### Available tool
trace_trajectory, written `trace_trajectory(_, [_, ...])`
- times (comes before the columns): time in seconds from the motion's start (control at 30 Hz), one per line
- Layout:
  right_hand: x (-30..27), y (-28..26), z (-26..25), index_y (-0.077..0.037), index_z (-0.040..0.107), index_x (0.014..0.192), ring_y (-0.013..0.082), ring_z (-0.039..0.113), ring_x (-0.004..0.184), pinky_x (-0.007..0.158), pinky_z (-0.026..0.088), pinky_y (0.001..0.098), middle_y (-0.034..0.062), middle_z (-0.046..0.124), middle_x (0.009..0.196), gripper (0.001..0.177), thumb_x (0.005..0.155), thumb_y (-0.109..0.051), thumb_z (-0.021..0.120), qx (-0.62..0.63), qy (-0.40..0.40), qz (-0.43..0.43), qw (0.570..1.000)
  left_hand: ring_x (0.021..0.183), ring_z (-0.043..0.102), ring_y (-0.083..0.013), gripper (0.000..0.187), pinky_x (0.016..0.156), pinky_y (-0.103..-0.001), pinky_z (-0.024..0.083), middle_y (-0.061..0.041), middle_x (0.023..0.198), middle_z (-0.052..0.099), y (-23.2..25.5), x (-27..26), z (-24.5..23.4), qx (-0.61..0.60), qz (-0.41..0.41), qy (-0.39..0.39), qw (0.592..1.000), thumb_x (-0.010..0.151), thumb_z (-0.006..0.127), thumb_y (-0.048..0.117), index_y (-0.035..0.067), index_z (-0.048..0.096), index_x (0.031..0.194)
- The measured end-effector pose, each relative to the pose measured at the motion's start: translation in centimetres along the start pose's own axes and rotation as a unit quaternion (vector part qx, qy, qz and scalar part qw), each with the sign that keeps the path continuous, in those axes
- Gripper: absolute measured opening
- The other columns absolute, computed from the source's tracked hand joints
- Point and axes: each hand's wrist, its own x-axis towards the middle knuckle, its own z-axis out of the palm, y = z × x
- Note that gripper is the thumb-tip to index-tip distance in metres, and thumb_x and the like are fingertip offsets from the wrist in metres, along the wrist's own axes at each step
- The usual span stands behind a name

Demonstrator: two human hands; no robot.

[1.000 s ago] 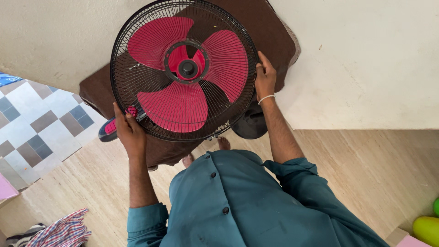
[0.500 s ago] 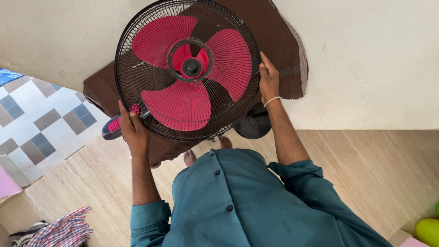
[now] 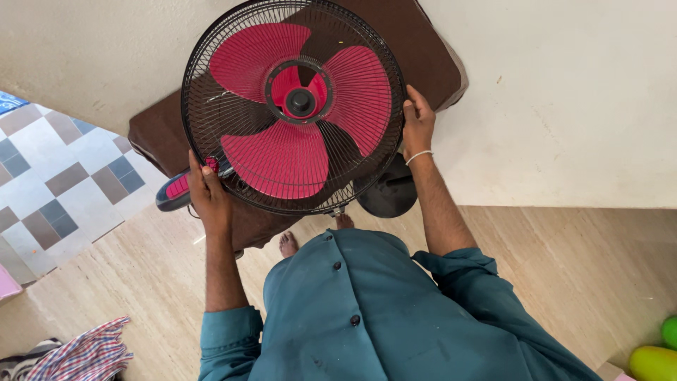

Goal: The person assembles a table fan by attaching the red fan blades to the motor hub, securing them with a cap, and then fitting the front and rear wire cages. The person uses a wrench to tighten the final cage nut.

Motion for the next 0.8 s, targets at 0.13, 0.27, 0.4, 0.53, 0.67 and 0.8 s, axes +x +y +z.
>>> trace_trajectory(0.13, [0.8, 0.9, 0.0, 0.004, 0.058, 0.139, 0.0200, 0.065, 0.122, 0.106, 0.052, 0.0299, 0.0151, 0.065, 0.138, 0.038, 0.102, -0.003, 0.052, 0.060, 0.014, 0.021, 0.998, 0.122, 0.058, -0.0231, 0.046, 0.106, -0.033, 0.045, -0.017, 0.134, 0.059, 0.0, -0.1, -0.2, -0.002, 0.054, -0.010, 0.998, 0.119, 0.042, 0.021, -0.001, 0.039, 0.160])
trace_trajectory(0.27, [1.1, 1.3, -0.2, 0.004, 0.057, 0.140, 0.0187, 0.065, 0.119, 0.104, 0.053, 0.0291, 0.0147, 0.065, 0.137, 0.038, 0.103, -0.003, 0.052, 0.099, 0.010, 0.052, 0.994, 0.121, 0.059, -0.0234, 0.047, 0.106, -0.034, 0.045, -0.017, 0.134, 0.060, 0.3, 0.0, -0.2, -0.001, 0.033, -0.014, 0.999, 0.118, 0.041, 0.022, 0.000, 0.040, 0.159])
trace_trajectory(0.4, [0.5, 1.4, -0.2, 0.004, 0.055, 0.143, 0.0188, 0.064, 0.121, 0.106, 0.052, 0.0291, 0.0158, 0.064, 0.139, 0.039, 0.105, -0.004, 0.049, 0.141, -0.016, 0.056, 0.988, 0.131, 0.057, -0.0249, 0.049, 0.112, -0.034, 0.043, -0.020, 0.145, 0.057, 0.3, 0.1, -0.2, -0.038, 0.030, -0.020, 0.999, 0.117, 0.041, 0.022, -0.002, 0.039, 0.159])
trace_trajectory(0.53, [-0.8, 1.1, -0.5, 0.004, 0.047, 0.149, 0.0193, 0.063, 0.125, 0.109, 0.052, 0.0309, 0.0166, 0.059, 0.146, 0.043, 0.107, -0.004, 0.042, 0.216, -0.066, 0.054, 0.973, 0.144, 0.049, -0.0268, 0.050, 0.119, -0.036, 0.038, -0.022, 0.159, 0.047, 0.4, 0.3, -0.3, -0.125, 0.015, -0.046, 0.991, 0.117, 0.042, 0.021, -0.005, 0.034, 0.159])
trace_trajectory(0.67, [-2.0, 0.7, -0.5, 0.001, 0.041, 0.153, 0.0190, 0.060, 0.129, 0.113, 0.049, 0.0308, 0.0153, 0.054, 0.151, 0.045, 0.108, -0.005, 0.040, 0.202, -0.067, 0.065, 0.975, 0.138, 0.054, -0.0240, 0.050, 0.114, -0.035, 0.043, -0.019, 0.153, 0.052, 0.8, 0.3, -0.5, -0.142, -0.038, -0.046, 0.988, 0.115, 0.041, 0.020, -0.002, 0.033, 0.158])
trace_trajectory(0.8, [-1.8, 0.2, -0.8, 0.003, 0.048, 0.150, 0.0208, 0.054, 0.136, 0.116, 0.043, 0.0312, 0.0150, 0.052, 0.153, 0.045, 0.106, -0.004, 0.047, 0.061, -0.050, 0.004, 0.997, 0.106, 0.052, -0.0219, 0.048, 0.093, -0.035, 0.043, -0.019, 0.122, 0.058, 1.0, 0.2, -0.5, -0.031, -0.047, -0.025, 0.998, 0.114, 0.044, 0.016, 0.001, 0.043, 0.160])
